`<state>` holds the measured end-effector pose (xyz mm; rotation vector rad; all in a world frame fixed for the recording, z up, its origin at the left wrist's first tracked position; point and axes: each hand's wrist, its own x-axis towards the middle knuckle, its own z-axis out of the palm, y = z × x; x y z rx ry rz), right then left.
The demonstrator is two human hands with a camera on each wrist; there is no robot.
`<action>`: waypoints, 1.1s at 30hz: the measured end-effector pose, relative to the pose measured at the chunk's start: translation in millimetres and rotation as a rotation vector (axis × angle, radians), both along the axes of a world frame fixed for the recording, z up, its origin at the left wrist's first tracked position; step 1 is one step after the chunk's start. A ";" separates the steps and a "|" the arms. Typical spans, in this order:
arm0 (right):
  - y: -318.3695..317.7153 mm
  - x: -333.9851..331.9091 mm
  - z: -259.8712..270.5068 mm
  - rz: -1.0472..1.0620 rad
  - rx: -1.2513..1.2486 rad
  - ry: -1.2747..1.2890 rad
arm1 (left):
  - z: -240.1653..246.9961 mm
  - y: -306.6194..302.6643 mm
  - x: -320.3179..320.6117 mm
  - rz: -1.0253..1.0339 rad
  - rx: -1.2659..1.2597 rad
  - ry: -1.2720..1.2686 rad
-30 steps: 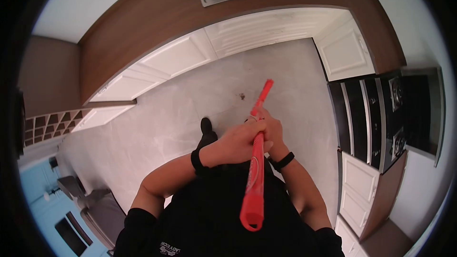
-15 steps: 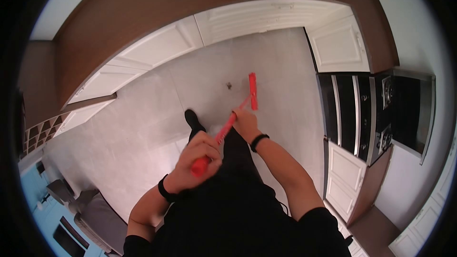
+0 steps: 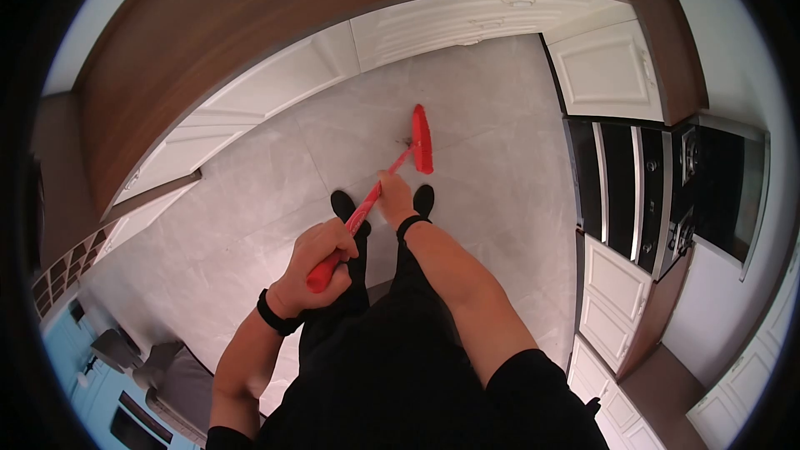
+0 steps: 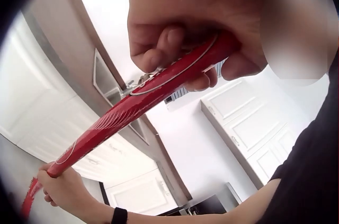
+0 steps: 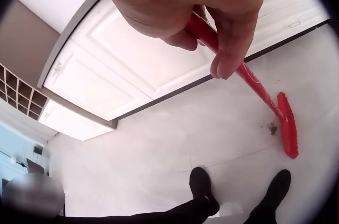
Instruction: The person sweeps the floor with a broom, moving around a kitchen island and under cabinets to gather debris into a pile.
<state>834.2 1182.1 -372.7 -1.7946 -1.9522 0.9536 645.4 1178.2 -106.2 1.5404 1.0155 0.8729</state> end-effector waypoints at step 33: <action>15.5 5.5 76.5 0.122 0.058 -0.157 | 56.4 -25.5 -12.5 0.251 -0.156 -0.245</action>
